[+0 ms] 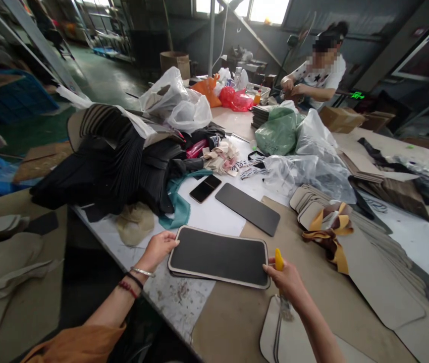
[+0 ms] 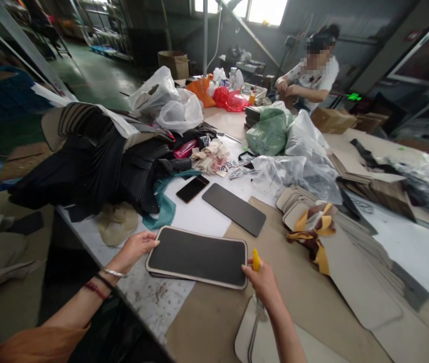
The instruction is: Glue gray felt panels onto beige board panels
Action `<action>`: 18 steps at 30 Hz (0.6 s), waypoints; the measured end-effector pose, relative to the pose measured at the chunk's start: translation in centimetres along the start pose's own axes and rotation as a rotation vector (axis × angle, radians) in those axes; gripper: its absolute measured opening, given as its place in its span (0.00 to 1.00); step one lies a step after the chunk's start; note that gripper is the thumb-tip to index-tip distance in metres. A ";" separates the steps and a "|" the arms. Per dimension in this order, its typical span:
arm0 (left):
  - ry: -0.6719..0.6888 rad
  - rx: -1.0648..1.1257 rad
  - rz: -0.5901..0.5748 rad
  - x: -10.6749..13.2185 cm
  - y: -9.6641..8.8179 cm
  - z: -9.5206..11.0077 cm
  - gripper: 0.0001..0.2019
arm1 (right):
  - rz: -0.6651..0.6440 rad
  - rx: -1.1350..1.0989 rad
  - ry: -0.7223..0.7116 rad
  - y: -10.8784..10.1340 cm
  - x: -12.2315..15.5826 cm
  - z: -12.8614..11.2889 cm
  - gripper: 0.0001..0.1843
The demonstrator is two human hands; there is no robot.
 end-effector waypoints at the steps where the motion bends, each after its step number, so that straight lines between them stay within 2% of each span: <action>1: -0.004 -0.004 -0.001 -0.1 0.0 -0.2 0.13 | 0.005 0.007 -0.001 0.0 -0.1 0.0 0.13; 9: -0.042 -0.050 0.029 -1.0 0.0 -2.4 0.14 | -0.007 0.093 0.055 0.2 -0.5 0.1 0.14; 18: -0.020 -0.168 0.065 -1.7 -0.2 -3.7 0.13 | 0.017 0.301 0.058 1.0 -0.6 -0.3 0.08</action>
Point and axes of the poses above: each hand's wrist, its own x-axis away from the middle knuckle, its own y-axis out of the palm, z = x × y, the point moved 1 cm from there along -x, towards the middle knuckle, and after that the axes turned 3 degrees about -z, right-handed, at the moved point
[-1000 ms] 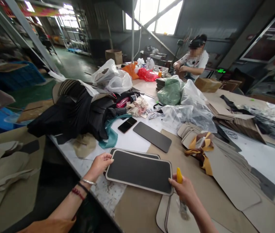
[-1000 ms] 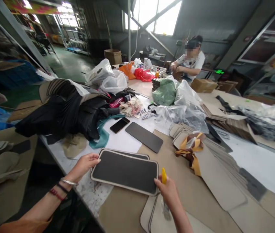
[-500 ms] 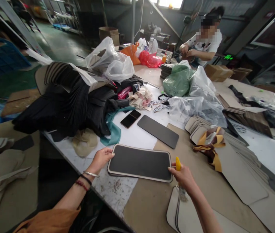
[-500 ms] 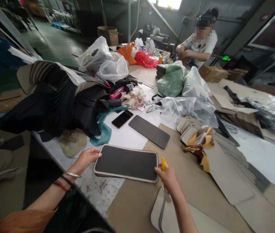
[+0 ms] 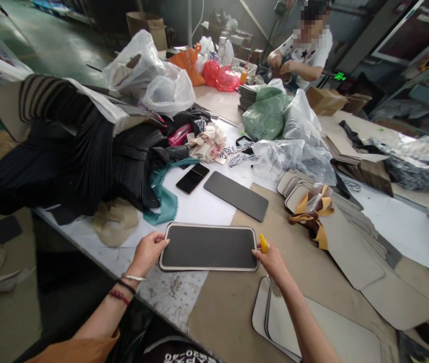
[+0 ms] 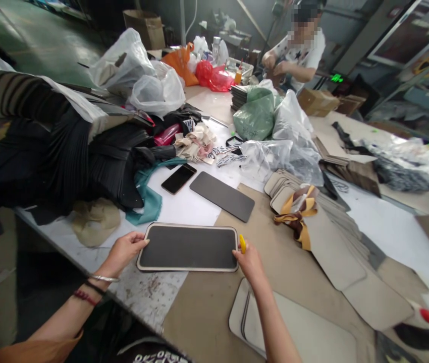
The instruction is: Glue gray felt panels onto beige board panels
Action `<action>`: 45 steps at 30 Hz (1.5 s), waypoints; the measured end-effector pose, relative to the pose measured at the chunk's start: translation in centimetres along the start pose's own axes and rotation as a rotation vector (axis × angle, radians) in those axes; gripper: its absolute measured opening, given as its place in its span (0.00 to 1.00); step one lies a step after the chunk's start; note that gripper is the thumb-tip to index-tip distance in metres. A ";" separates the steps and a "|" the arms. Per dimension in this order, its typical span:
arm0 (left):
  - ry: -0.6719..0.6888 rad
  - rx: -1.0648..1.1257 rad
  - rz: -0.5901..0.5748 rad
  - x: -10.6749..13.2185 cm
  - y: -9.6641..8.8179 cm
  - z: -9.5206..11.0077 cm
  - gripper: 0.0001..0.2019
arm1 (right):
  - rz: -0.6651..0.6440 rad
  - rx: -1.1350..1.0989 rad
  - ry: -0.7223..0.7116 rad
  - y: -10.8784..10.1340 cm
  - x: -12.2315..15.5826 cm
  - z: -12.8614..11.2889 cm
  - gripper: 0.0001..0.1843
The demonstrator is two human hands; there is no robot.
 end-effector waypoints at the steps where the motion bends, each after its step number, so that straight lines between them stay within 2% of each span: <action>1: 0.000 -0.016 0.011 0.0 0.0 0.0 0.13 | -0.002 0.018 0.003 0.1 0.0 0.0 0.09; 9: 0.021 -0.172 0.059 -0.4 0.1 -0.5 0.12 | 0.035 0.044 -0.002 0.4 0.5 -0.8 0.09; 14: 0.010 -0.393 0.061 -0.7 -0.3 -0.5 0.14 | 0.122 -0.008 0.028 -1.1 2.1 -0.9 0.09; 16: 0.063 -0.526 0.099 -0.2 -0.7 0.4 0.18 | 0.174 -0.045 0.027 -2.3 3.5 -0.3 0.11; 20: 0.308 -0.686 0.264 2.1 -0.4 2.7 0.25 | 0.256 -0.296 -0.002 -5.3 8.1 2.7 0.22; 22: 0.423 -0.634 0.256 3.5 1.1 3.2 0.24 | 0.334 -0.406 0.001 -6.5 11.0 5.1 0.27; 23: 0.483 -0.591 0.214 4.3 2.2 3.2 0.23 | 0.392 -0.425 0.013 -6.9 12.3 6.4 0.29; 25: 0.615 -0.514 0.053 6.2 5.2 2.8 0.20 | 0.488 -0.430 0.064 -7.1 14.6 9.0 0.30; 28: 0.824 -0.477 -0.272 9.8 10.8 1.7 0.13 | 0.520 -0.549 0.173 -5.6 16.6 11.8 0.33; 30: 0.945 -0.506 -0.475 12.4 14.3 1.2 0.09 | 0.522 -0.687 0.197 -3.9 16.8 12.5 0.32; 32: 1.017 -0.556 -0.644 14.4 17.1 1.0 0.10 | 0.540 -0.819 0.172 -2.0 16.3 12.2 0.30; 35: 1.105 -0.643 -0.806 15.9 19.8 1.1 0.15 | 0.559 -0.992 0.108 0.2 14.8 11.1 0.28; 38: 1.207 -0.736 -0.870 15.9 21.1 1.0 0.18 | 0.553 -1.083 0.069 1.7 13.6 10.8 0.27; 40: 1.272 -0.781 -0.859 15.6 21.5 0.6 0.16 | 0.567 -1.073 0.071 2.1 13.3 11.7 0.25; 45: 1.425 -0.790 -0.734 15.2 21.7 -0.7 0.10 | 0.739 -0.925 0.149 1.3 14.5 17.2 0.22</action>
Point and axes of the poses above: each hand's wrist, its own x-axis away from the middle knuckle, its own y-axis out of the palm, z = x × y, the point moved 1 cm from there along -x, towards the middle knuckle, and after that the axes turned 3 degrees about -z, right-handed, at the moved point
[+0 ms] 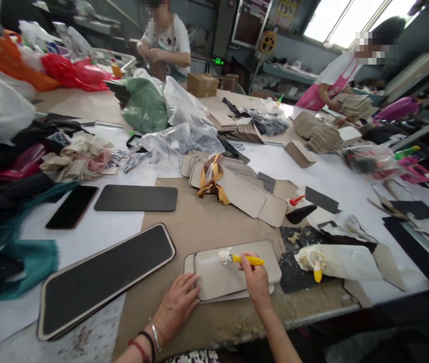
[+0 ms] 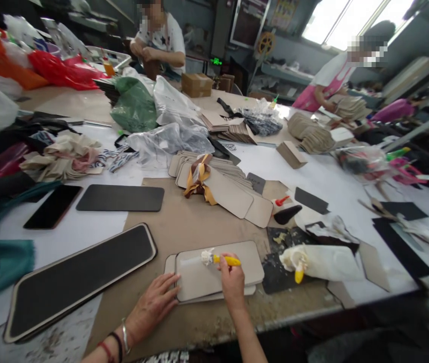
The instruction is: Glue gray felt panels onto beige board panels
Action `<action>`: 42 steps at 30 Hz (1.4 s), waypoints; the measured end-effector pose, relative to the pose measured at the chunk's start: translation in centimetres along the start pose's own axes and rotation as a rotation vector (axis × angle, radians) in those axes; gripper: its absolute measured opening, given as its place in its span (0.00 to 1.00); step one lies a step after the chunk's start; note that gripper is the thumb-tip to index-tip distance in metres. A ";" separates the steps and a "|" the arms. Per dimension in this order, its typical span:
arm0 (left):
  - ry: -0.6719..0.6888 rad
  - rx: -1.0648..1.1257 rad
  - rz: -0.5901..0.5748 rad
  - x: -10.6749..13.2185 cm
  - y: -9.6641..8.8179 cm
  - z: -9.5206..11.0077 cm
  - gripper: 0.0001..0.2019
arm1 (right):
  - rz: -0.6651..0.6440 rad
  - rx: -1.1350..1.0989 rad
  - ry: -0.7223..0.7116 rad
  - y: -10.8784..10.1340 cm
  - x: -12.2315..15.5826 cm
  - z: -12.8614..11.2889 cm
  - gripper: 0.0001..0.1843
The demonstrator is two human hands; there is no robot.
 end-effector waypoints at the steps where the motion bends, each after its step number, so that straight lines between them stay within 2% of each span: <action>1: 0.014 -0.020 0.018 0.1 0.2 0.0 0.10 | 0.037 0.035 -0.006 -1.3 -0.5 0.5 0.22; 5: 0.065 -0.100 0.081 0.2 0.6 -0.3 0.10 | 0.168 0.181 -0.017 -6.2 -2.3 2.2 0.23; 8: 0.109 -0.146 0.112 0.1 0.7 -0.6 0.11 | 0.259 0.267 -0.036 -8.6 -3.4 2.8 0.23; 12: 0.137 -0.168 0.122 0.0 0.7 -0.8 0.11 | 0.338 0.428 -0.173 -10.5 -3.8 2.0 0.22; 15: 0.132 -0.156 0.123 -0.1 0.7 -0.7 0.10 | 0.298 0.539 -0.323 -10.8 -2.5 1.3 0.20; 19: 0.129 -0.112 0.144 -0.3 0.7 -0.6 0.10 | 0.216 0.679 -0.465 -9.1 1.5 1.4 0.16; 24: 0.119 -0.066 0.132 -0.2 0.7 -0.8 0.10 | 0.112 0.764 -0.631 -3.3 6.9 0.5 0.11; 28: 0.082 -0.028 0.102 -0.1 0.7 -0.6 0.10 | -0.042 0.699 -0.651 0.9 9.6 -1.7 0.12; 31: 0.042 0.019 0.062 -0.1 0.7 -0.5 0.10 | -0.140 0.601 -0.637 2.8 10.7 -3.0 0.11; 35: -0.005 0.118 0.019 0.0 0.4 -0.8 0.10 | -0.200 0.407 -0.567 3.6 11.1 -3.6 0.10; 38: -0.008 0.199 0.007 0.1 0.2 -1.3 0.11 | -0.134 0.329 -0.450 3.0 10.3 -3.2 0.10; 42: -0.015 0.228 0.006 0.2 0.1 -1.6 0.10 | -0.055 0.362 -0.357 2.0 9.0 -3.0 0.11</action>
Point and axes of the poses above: each hand's wrist, its own x-axis away from the middle knuckle, its own y-axis out of the palm, z = x × y, the point moved 1 cm from there along -x, towards the middle knuckle, and after that the axes turned 3 degrees about -z, right-handed, at the moved point
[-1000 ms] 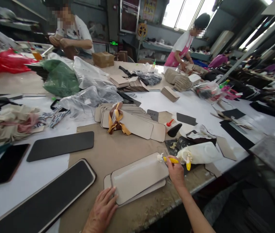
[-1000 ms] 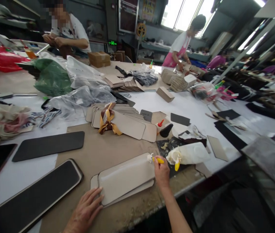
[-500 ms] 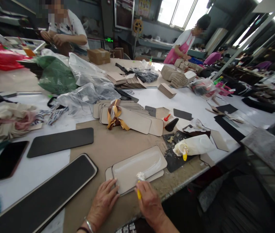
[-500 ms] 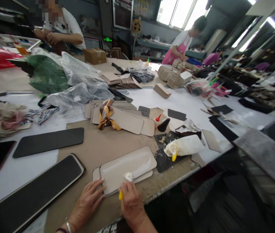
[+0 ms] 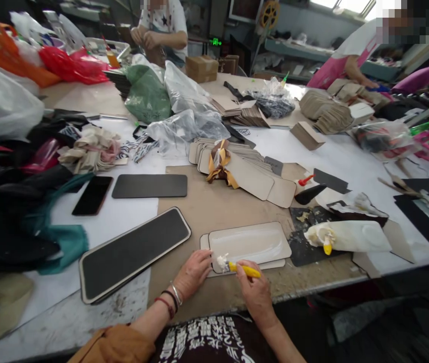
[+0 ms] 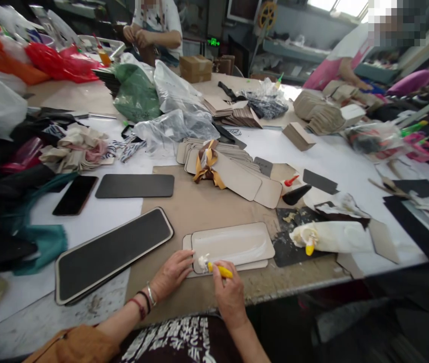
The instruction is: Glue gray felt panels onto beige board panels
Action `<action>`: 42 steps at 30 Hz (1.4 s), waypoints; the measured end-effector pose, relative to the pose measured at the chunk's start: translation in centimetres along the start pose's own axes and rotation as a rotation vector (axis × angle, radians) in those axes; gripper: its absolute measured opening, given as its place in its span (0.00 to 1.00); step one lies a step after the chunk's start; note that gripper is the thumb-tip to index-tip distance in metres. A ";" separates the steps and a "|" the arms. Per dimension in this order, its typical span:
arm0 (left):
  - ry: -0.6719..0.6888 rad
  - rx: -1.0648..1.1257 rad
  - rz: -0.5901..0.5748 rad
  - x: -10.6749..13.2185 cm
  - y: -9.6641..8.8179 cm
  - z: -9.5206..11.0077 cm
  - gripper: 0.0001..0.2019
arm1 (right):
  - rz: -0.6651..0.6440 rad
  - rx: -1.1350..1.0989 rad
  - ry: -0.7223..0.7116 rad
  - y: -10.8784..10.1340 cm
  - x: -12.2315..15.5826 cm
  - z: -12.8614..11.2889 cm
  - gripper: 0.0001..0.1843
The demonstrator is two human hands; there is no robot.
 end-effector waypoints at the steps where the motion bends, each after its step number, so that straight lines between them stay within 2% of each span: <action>1: -0.002 -0.008 0.000 0.0 0.0 0.0 0.09 | 0.007 0.009 -0.004 0.0 -0.3 -0.1 0.12; 5: 0.008 -0.045 -0.017 0.2 0.2 0.2 0.10 | 0.009 -0.002 -0.054 0.6 -1.2 -0.6 0.12; 7: 0.027 -0.059 -0.019 0.3 0.3 0.2 0.11 | -0.010 -0.001 -0.047 0.7 -1.5 0.0 0.13; 11: 0.059 -0.092 0.018 0.4 0.7 -0.2 0.11 | 0.115 0.118 0.020 -1.4 -2.0 2.8 0.18; 14: 0.065 -0.098 0.049 0.5 0.9 -0.3 0.10 | 0.173 0.147 0.069 -2.5 -2.4 3.3 0.19; 16: 0.071 -0.093 0.060 0.4 0.8 -0.3 0.10 | 0.126 0.070 0.090 -1.6 -2.8 2.4 0.18; 20: 0.079 -0.100 0.052 0.3 0.7 -0.2 0.11 | -0.032 -0.123 0.107 1.6 -3.7 1.0 0.17; 22: 0.077 -0.110 0.055 0.3 0.7 -0.2 0.10 | -0.009 -0.118 0.119 1.6 -4.3 1.7 0.17; 26: 0.081 -0.130 0.053 0.2 0.6 -0.2 0.09 | 0.169 0.007 0.148 -0.5 -5.0 3.1 0.17; 28: 0.084 -0.136 0.054 0.2 0.6 -0.1 0.10 | 0.144 -0.023 0.149 -0.6 -5.2 2.4 0.16; 31: 0.087 -0.149 0.064 0.2 0.6 -0.2 0.10 | 0.039 -0.122 0.104 1.0 -5.4 0.8 0.14; 33: 0.100 -0.175 0.075 0.2 0.7 -0.3 0.09 | 0.036 -0.125 0.074 1.7 -5.9 0.9 0.13; 36: 0.129 -0.218 0.086 0.2 0.7 -0.4 0.10 | 0.176 -0.009 0.092 0.0 -6.7 3.7 0.13; 39: 0.148 -0.231 0.095 0.2 0.8 -0.5 0.10 | 0.333 0.162 0.144 -3.9 -7.4 8.0 0.17; 42: 0.158 -0.249 0.113 0.1 0.8 -0.5 0.10 | 0.401 0.279 0.166 -7.5 -7.7 11.2 0.19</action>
Point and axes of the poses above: each hand's wrist, its own x-axis away from the middle knuckle, its own y-axis out of the palm, z = x × y, the point moved 1 cm from there along -x, towards the middle knuckle, and after that the axes turned 3 degrees about -z, right-handed, at the moved point
